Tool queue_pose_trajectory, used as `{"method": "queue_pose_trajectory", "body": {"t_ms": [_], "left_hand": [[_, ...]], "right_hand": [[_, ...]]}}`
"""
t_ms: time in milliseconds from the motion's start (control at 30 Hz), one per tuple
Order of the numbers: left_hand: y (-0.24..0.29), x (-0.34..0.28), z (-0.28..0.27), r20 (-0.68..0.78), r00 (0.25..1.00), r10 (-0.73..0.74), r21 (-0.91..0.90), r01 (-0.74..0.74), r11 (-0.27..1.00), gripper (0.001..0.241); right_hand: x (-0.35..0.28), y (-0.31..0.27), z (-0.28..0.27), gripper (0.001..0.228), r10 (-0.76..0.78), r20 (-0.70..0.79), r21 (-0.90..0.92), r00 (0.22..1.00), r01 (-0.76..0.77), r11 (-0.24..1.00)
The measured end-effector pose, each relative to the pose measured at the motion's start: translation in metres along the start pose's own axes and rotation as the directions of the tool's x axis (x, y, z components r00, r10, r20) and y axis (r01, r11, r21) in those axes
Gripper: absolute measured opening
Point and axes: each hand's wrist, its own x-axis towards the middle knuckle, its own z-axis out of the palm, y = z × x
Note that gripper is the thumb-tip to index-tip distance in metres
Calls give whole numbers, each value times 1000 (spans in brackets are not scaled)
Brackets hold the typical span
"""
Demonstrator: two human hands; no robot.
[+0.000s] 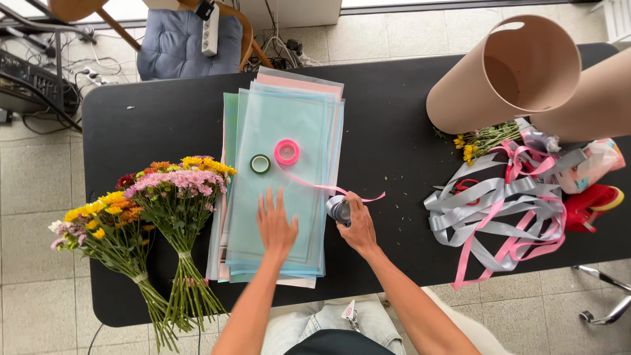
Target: The person arranges multiple sheets of colored and transparent wrapping paper on a table and then wraps a bouquet of colorful flowers by folding the paper around the stems and securing it with tape.
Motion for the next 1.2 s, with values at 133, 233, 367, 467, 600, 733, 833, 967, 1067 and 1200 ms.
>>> {"method": "queue_pose_trajectory", "body": {"t_ms": [133, 233, 367, 467, 600, 733, 833, 967, 1067, 1200], "left_hand": [[10, 91, 2, 31, 995, 94, 235, -99, 967, 110], [-2, 142, 29, 61, 971, 230, 396, -235, 888, 115], [-18, 175, 76, 154, 927, 342, 341, -375, 862, 73], [-22, 164, 93, 102, 942, 319, 304, -335, 892, 57], [-17, 110, 56, 13, 990, 143, 20, -143, 989, 50], [-45, 27, -9, 16, 991, -136, -90, 137, 987, 49], [-89, -34, -19, 25, 833, -552, -208, 545, 812, 42], [-132, -84, 3, 15, 639, -769, -322, 731, 601, 48], [-147, -90, 23, 7, 614, -790, -361, 738, 570, 53], [-152, -88, 44, 10, 559, -829, -478, 731, 487, 54]], "right_hand": [[-5, -16, -18, 65, -43, 67, -60, 997, 47, 997], [-8, -14, -21, 63, -51, 126, -87, 991, 62, 994], [-11, 8, -11, 64, -73, 97, -82, 993, 81, 993], [-14, 8, -10, 66, -114, 49, -62, 992, 117, 991], [-22, -23, -19, 68, -159, 34, -36, 987, 160, 986], [-32, -55, -1, 70, -220, 100, -33, 970, 224, 974], [-37, -95, 22, 66, -225, 252, -30, 941, 241, 970], [-37, -143, 77, 71, -239, 441, -99, 865, 312, 945], [-26, -171, 118, 73, -284, 488, -180, 825, 414, 892], [-7, -193, 160, 79, -335, 511, -225, 792, 499, 837]]}}
